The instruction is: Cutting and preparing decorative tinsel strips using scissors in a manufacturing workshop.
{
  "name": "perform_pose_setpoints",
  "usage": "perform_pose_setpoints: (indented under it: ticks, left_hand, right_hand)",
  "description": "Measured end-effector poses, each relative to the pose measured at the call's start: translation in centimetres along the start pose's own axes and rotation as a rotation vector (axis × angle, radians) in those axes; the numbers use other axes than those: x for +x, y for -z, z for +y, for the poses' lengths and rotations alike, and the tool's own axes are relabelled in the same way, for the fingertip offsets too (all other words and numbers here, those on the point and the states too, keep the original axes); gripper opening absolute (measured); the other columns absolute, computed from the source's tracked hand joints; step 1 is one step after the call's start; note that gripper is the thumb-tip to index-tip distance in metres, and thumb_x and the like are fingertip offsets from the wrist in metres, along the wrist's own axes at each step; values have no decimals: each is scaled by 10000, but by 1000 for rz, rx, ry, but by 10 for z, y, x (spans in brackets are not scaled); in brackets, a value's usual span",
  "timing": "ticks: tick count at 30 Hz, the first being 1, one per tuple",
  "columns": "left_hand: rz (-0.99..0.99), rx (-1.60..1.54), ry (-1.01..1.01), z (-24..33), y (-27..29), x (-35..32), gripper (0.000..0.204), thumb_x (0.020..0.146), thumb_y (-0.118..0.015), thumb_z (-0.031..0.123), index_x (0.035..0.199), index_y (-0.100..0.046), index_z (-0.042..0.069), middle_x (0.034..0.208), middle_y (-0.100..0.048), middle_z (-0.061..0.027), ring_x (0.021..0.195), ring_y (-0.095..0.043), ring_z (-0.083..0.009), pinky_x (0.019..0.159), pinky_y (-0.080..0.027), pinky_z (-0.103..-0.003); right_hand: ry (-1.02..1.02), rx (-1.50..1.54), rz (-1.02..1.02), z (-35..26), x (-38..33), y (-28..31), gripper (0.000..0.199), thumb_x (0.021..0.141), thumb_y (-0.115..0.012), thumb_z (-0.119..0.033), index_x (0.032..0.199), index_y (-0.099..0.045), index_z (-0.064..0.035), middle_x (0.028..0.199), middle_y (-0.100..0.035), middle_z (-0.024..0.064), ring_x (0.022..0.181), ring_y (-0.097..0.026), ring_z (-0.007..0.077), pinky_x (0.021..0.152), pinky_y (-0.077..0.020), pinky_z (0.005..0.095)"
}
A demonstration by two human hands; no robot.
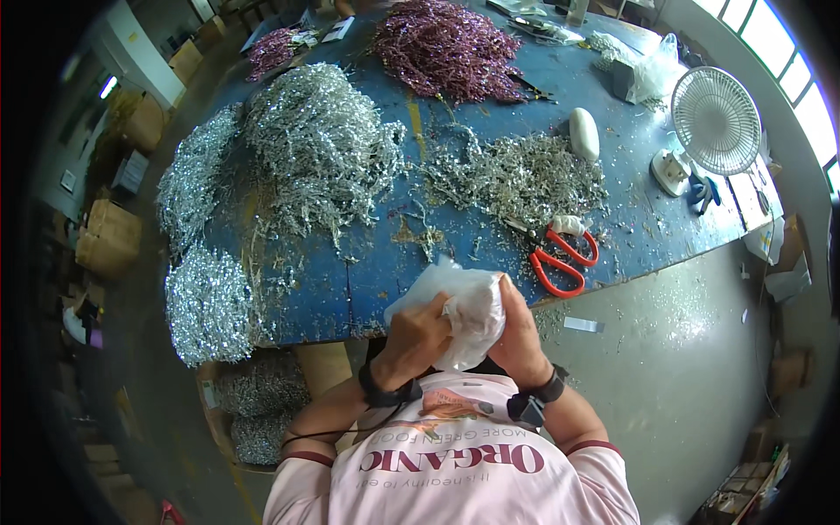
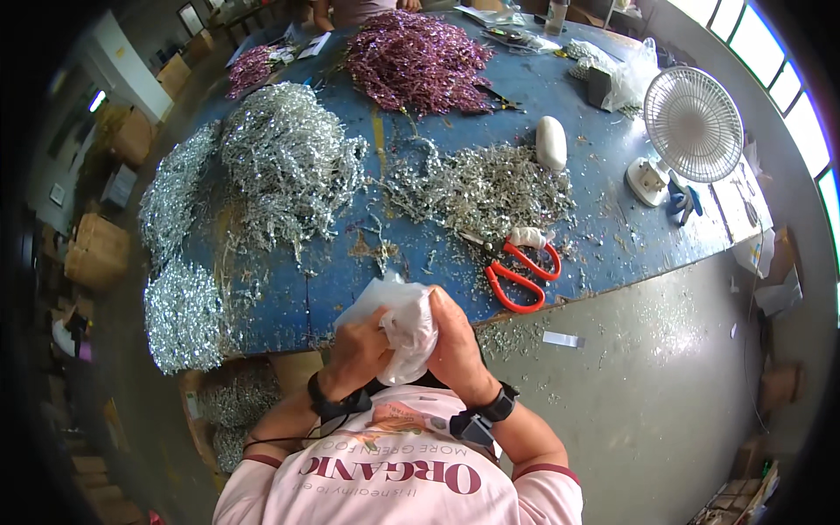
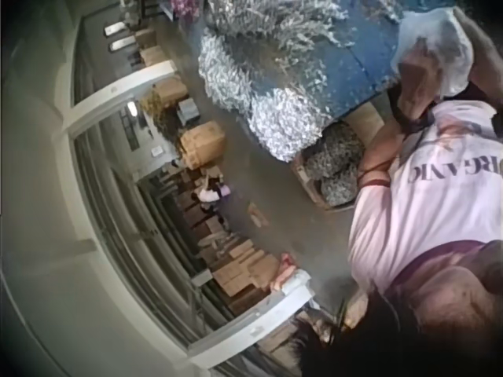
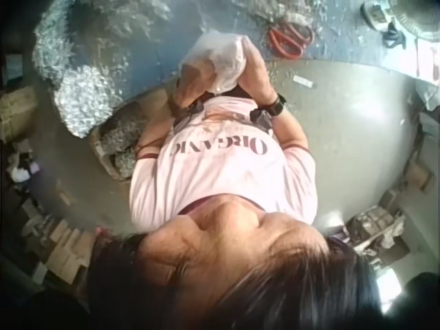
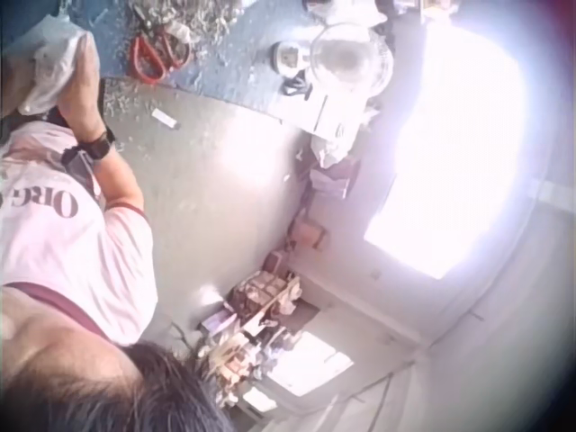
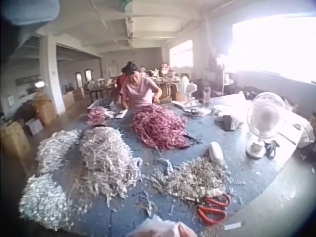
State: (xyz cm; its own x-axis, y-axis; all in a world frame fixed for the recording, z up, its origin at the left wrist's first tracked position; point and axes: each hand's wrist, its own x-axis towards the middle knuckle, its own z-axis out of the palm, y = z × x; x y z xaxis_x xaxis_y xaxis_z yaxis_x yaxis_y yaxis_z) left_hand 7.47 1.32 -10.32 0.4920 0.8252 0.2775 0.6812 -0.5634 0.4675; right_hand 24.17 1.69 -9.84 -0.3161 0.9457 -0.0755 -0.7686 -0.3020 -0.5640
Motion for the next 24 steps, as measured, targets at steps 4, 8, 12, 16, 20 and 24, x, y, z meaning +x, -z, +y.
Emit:
perform_pose_setpoints:
  ticks: [4,8,12,16,20,24]
  left_hand:
    - [205,-184,-162,-23,-24,14,308,745,-693,125,1024,-605,29,1051,-602,-166,909,-610,-312,756,-500,-350]
    - [238,-1400,491,-11,-48,9,187,805,-653,95,975,-615,29,966,-611,-166,896,-607,-327,757,-491,-343]
    - [141,-422,80,-19,-21,-6,153,840,-615,72,984,-611,21,1018,-611,-100,960,-605,-240,804,-481,-336]
    - [175,-1314,48,-13,8,-11,88,802,-658,80,845,-583,59,1045,-596,-145,1005,-602,-291,841,-508,-415]
    - [222,-1851,76,-9,24,-3,105,844,-636,78,902,-549,90,1034,-584,-136,1044,-570,-294,878,-494,-417]
    - [97,-1781,181,-18,28,-3,445,774,-716,41,1183,-541,55,1012,-590,-74,968,-583,-174,790,-505,-295]
  right_hand:
    - [-253,352,-42,-7,1,-17,409,979,-443,-373,1253,-514,-78,1131,-622,76,985,-604,192,884,-479,322]
    - [-325,311,-90,13,-1,-18,365,962,-492,-345,1220,-523,-89,1052,-620,27,898,-604,152,796,-505,299]
    - [-129,-12,-24,-24,-9,-16,294,986,-447,-315,1102,-543,-62,1002,-607,43,857,-584,111,763,-495,268]
    - [95,-137,216,-46,-9,-4,231,985,-469,-300,951,-551,-86,859,-590,-23,758,-565,55,691,-480,228]
    - [148,-264,185,-40,-18,7,209,974,-498,-287,935,-554,-89,810,-575,-38,725,-555,47,665,-465,215]
    - [145,-214,216,-56,-32,-12,275,951,-514,-392,924,-552,-121,794,-569,-44,711,-552,60,655,-457,225]
